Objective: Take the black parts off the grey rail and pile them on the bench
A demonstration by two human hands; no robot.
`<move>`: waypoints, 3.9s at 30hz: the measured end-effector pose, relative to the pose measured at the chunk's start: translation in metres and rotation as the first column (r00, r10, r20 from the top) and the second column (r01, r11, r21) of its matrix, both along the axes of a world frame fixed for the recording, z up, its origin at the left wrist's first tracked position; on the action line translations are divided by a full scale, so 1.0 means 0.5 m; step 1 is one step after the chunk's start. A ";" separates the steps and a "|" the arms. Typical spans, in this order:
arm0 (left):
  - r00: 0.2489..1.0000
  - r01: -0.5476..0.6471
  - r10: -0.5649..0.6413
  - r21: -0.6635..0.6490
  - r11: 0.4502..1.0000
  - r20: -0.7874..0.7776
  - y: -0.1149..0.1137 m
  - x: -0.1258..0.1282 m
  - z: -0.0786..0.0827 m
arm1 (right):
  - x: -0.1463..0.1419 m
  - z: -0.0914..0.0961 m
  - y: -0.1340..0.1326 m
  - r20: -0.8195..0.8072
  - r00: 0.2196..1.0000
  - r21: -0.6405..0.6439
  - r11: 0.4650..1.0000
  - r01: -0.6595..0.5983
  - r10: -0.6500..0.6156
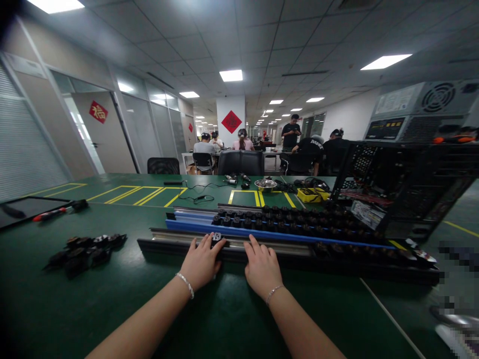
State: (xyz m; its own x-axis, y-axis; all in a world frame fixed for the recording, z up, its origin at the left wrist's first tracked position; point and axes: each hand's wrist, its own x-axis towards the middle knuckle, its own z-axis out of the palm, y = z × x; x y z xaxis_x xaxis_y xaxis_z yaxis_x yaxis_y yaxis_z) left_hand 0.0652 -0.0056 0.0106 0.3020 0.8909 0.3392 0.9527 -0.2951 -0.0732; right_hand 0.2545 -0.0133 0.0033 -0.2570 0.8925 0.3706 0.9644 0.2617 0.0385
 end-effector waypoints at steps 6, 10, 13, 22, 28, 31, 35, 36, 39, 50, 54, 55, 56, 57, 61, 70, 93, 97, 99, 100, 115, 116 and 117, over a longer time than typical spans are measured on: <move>1.000 -0.029 0.029 0.004 1.000 -0.010 0.003 -0.019 0.004 | 0.001 0.002 -0.001 -0.012 1.000 0.018 1.000 -0.012 0.012; 0.999 -0.050 0.050 0.004 0.999 -0.015 0.004 -0.033 0.007 | 0.000 0.003 -0.002 -0.004 1.000 0.014 1.000 -0.002 0.002; 0.998 -0.057 0.057 0.013 0.998 -0.005 0.004 -0.043 0.006 | -0.001 0.002 -0.002 0.003 1.000 0.009 1.000 0.003 -0.003; 0.997 -0.067 0.065 0.074 0.995 0.034 -0.003 -0.047 -0.001 | -0.001 0.003 0.000 0.011 1.000 -0.001 1.000 0.003 -0.003; 0.993 -0.112 0.110 0.073 0.991 0.038 -0.006 -0.058 0.001 | -0.001 0.006 -0.001 0.015 1.000 -0.035 0.999 0.004 -0.004; 0.991 -0.127 0.124 0.065 0.990 0.041 -0.007 -0.062 0.004 | -0.001 0.008 -0.001 0.012 1.000 -0.036 0.999 0.004 -0.003; 0.987 -0.152 0.150 0.034 0.988 0.051 -0.010 -0.061 0.009 | 0.000 0.009 -0.003 0.016 1.000 -0.046 0.999 0.005 -0.004; 0.986 -0.158 0.157 0.029 0.987 0.054 -0.011 -0.061 0.010 | 0.000 0.010 -0.003 0.018 1.000 -0.049 0.999 0.005 -0.004; 0.982 -0.179 0.177 0.030 0.983 0.059 -0.011 -0.063 0.011 | 0.001 0.010 -0.003 0.017 1.000 -0.044 0.999 -0.004 0.005; 0.970 -0.230 0.226 0.032 0.973 0.087 -0.006 -0.072 0.000 | 0.001 0.009 -0.003 0.002 1.000 -0.033 0.999 -0.010 0.010; 0.963 -0.256 0.253 0.031 0.966 0.091 -0.006 -0.074 0.002 | 0.002 0.010 -0.004 0.009 1.000 -0.030 1.000 -0.009 0.009; 0.962 -0.260 0.256 0.033 0.965 0.094 -0.006 -0.074 0.002 | 0.002 0.010 -0.004 0.009 1.000 -0.024 1.000 -0.012 0.012; 0.961 -0.263 0.258 0.033 0.964 0.098 -0.007 -0.075 0.003 | 0.002 0.009 -0.004 0.009 1.000 -0.020 1.000 -0.014 0.014; 0.960 -0.265 0.260 0.029 0.964 0.103 -0.007 -0.076 0.004 | 0.002 0.009 -0.004 0.008 1.000 -0.020 1.000 -0.015 0.015; 0.946 -0.294 0.293 -0.009 0.956 0.137 -0.005 -0.080 0.008 | 0.001 0.009 -0.004 0.005 1.000 -0.041 0.999 -0.007 0.007; 0.929 -0.334 0.325 0.028 0.942 0.178 0.002 -0.094 0.004 | 0.002 0.009 -0.003 -0.001 1.000 -0.032 0.999 -0.014 0.014; 0.896 -0.405 0.380 0.072 0.912 0.230 0.010 -0.113 0.006 | 0.001 0.009 -0.003 0.002 1.000 -0.019 1.000 -0.024 0.024; 0.889 -0.414 0.389 0.064 0.908 0.244 0.013 -0.117 0.005 | 0.001 0.008 -0.004 -0.004 1.000 -0.009 1.000 -0.023 0.023; 0.884 -0.421 0.395 0.057 0.905 0.250 0.015 -0.120 0.004 | 0.002 0.007 -0.003 -0.004 1.000 -0.009 1.000 -0.021 0.021; 0.881 -0.426 0.401 0.054 0.903 0.253 0.016 -0.121 0.003 | 0.002 0.007 -0.003 -0.003 1.000 -0.010 1.000 -0.023 0.022; 0.841 -0.470 0.441 0.017 0.883 0.313 0.028 -0.133 -0.001 | 0.004 0.004 -0.001 -0.008 0.999 -0.013 0.999 -0.032 0.032; 0.839 -0.472 0.444 0.015 0.881 0.316 0.028 -0.134 -0.001 | 0.005 0.004 0.000 -0.009 0.999 -0.013 0.999 -0.032 0.032; 0.837 -0.474 0.446 0.013 0.880 0.318 0.028 -0.135 -0.001 | 0.005 0.003 0.000 -0.010 0.999 -0.013 0.999 -0.032 0.032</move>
State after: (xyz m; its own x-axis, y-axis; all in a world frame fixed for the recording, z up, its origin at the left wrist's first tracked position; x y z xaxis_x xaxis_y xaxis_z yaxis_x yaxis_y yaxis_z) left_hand -0.0023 0.0085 0.0103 -0.2628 0.8643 0.4288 0.9571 0.1773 0.2293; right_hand 0.2569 -0.0134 0.0050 -0.2821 0.8888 0.3613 0.9558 0.2929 0.0257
